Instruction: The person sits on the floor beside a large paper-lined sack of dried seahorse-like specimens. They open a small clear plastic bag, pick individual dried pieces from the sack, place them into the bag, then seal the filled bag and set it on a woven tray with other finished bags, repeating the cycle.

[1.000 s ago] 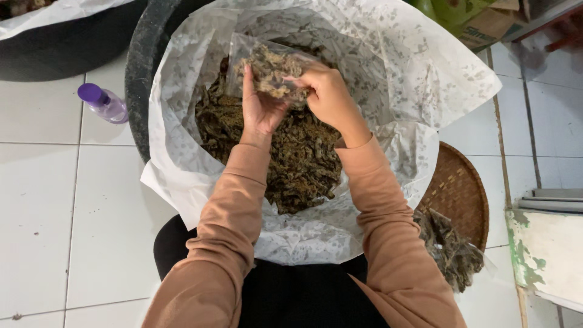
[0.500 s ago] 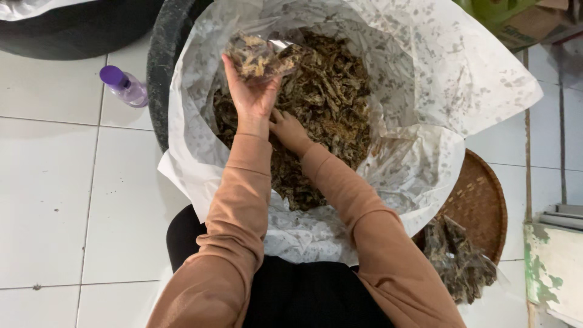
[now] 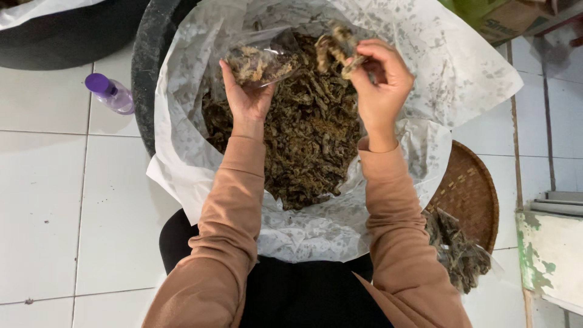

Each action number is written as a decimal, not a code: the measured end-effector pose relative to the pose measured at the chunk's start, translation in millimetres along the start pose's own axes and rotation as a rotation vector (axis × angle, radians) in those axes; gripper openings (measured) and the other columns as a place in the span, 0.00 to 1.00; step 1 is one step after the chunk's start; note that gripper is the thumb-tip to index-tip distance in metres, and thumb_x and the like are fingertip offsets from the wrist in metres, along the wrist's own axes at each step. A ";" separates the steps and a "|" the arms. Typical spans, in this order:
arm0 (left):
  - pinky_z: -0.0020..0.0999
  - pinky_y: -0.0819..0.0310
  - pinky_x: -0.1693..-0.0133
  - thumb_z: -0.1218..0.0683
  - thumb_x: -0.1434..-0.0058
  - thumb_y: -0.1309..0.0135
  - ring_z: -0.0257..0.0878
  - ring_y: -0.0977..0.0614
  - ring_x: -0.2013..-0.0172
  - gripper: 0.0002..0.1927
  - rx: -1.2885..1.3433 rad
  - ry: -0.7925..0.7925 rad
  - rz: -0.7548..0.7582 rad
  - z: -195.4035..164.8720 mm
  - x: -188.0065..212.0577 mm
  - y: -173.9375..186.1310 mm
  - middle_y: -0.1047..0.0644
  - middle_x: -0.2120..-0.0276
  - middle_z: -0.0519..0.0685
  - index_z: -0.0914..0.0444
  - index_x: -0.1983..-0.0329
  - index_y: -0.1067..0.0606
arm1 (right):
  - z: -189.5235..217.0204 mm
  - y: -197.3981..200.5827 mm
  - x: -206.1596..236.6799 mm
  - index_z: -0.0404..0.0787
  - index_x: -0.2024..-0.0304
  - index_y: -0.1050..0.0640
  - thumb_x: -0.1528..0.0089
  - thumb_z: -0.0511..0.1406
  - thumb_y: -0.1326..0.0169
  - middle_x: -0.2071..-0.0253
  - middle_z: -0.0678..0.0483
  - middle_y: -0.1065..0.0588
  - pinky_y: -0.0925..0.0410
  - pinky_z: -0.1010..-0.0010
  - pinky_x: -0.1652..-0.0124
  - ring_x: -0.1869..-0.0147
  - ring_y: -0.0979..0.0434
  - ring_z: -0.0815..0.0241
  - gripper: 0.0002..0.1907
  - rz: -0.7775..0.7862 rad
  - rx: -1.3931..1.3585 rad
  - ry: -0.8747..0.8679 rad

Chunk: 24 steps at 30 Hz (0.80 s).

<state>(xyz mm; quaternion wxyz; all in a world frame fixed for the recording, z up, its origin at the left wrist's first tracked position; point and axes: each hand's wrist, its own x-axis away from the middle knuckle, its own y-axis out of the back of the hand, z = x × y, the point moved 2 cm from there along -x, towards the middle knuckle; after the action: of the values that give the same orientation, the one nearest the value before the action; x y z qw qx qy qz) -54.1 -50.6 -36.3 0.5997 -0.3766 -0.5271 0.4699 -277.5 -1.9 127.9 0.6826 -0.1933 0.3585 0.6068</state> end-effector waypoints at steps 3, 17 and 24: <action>0.63 0.30 0.38 0.34 0.38 0.46 0.55 0.27 0.40 0.39 -0.021 0.038 0.008 9.3 2.0 -0.3 0.30 0.38 0.56 0.61 0.32 0.35 | 22.7 -16.9 -1.6 0.35 0.56 0.17 0.42 0.19 0.38 0.53 0.48 0.18 0.25 0.78 0.63 0.60 0.18 0.64 0.14 0.114 0.302 0.141; 0.65 0.36 0.34 0.33 0.34 0.54 0.58 0.30 0.35 0.39 -0.319 0.161 0.098 34.6 22.1 -14.4 0.32 0.36 0.60 0.60 0.29 0.40 | -0.2 -46.0 -8.7 0.42 0.37 0.22 0.31 0.24 0.42 0.42 0.47 0.23 0.21 0.76 0.51 0.47 0.16 0.61 0.20 0.407 0.180 -0.043; 0.63 0.34 0.33 0.30 0.33 0.55 0.58 0.31 0.33 0.42 -0.206 0.256 0.119 44.5 15.8 -3.4 0.33 0.35 0.62 0.63 0.28 0.39 | 7.2 -48.5 -2.7 0.47 0.32 0.25 0.34 0.28 0.36 0.48 0.52 0.23 0.25 0.70 0.54 0.53 0.20 0.63 0.28 0.542 0.224 -0.122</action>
<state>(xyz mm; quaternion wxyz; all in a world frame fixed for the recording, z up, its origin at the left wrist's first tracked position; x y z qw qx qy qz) -97.3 -38.3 -21.5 0.5914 -0.5233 -0.4686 0.3961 -228.8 -7.9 126.3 0.5332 0.0229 0.4199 0.7341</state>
